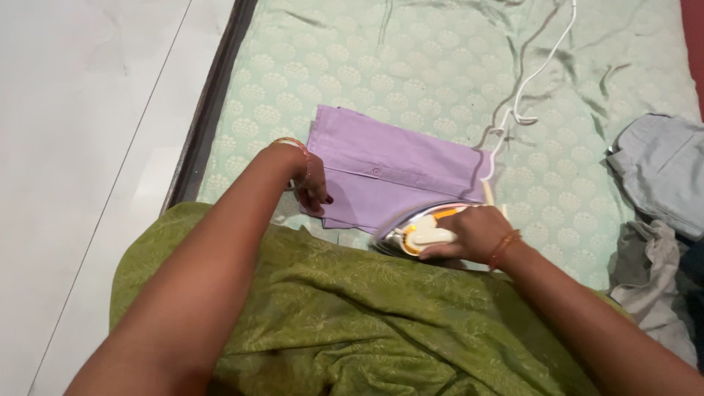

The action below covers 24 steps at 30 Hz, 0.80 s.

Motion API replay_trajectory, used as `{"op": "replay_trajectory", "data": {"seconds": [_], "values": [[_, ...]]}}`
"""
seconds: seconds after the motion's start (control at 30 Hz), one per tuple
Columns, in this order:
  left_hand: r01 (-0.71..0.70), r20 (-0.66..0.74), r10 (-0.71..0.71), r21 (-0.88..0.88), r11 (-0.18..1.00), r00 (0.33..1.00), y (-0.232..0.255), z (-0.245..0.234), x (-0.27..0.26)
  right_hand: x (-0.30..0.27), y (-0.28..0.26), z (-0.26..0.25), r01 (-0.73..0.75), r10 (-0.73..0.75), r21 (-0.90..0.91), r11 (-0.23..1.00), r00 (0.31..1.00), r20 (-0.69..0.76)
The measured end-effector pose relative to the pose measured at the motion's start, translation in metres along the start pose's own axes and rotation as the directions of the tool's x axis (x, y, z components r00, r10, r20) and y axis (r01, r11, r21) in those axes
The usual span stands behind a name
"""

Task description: The person irons a light purple shirt laid on a bed, smoothing the fabric and using an electric iron to remove wrinkles. They fold the shirt after ironing and continue ironing the folded sections.

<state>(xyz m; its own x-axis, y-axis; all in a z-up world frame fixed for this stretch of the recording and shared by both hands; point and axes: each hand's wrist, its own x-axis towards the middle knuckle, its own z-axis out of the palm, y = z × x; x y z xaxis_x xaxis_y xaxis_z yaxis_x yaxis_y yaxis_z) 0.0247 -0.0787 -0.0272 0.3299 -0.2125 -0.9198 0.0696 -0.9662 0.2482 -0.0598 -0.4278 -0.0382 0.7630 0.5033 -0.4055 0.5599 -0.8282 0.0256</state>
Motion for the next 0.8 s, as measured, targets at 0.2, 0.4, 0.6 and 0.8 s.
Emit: {"op": "replay_trajectory", "data": {"seconds": [0.2, 0.4, 0.6, 0.8], "values": [[-0.017, 0.012, 0.017, -0.007, 1.0, 1.0, -0.005, -0.002, 0.008, -0.035, 0.064, 0.01, -0.055, 0.058, 0.026, 0.998, 0.988, -0.144], [-0.253, -0.249, 0.205, -0.178, 0.951, 0.946, -0.034, -0.026, 0.017, -0.047, 0.079, 0.004, -0.336, 0.479, 0.48, 0.811, 0.852, -0.213], [-0.202, -0.667, 0.111, -0.061, 0.977, 0.737, -0.024, -0.029, 0.016, -0.01, 0.042, 0.006, -0.065, 0.625, 0.994, 0.09, 0.781, -0.005], [-0.248, -0.64, 0.185, -0.01, 0.969, 0.746, -0.007, -0.012, 0.009, 0.042, -0.039, 0.001, 0.043, 0.496, 0.974, -0.223, 0.865, 0.076]]}}
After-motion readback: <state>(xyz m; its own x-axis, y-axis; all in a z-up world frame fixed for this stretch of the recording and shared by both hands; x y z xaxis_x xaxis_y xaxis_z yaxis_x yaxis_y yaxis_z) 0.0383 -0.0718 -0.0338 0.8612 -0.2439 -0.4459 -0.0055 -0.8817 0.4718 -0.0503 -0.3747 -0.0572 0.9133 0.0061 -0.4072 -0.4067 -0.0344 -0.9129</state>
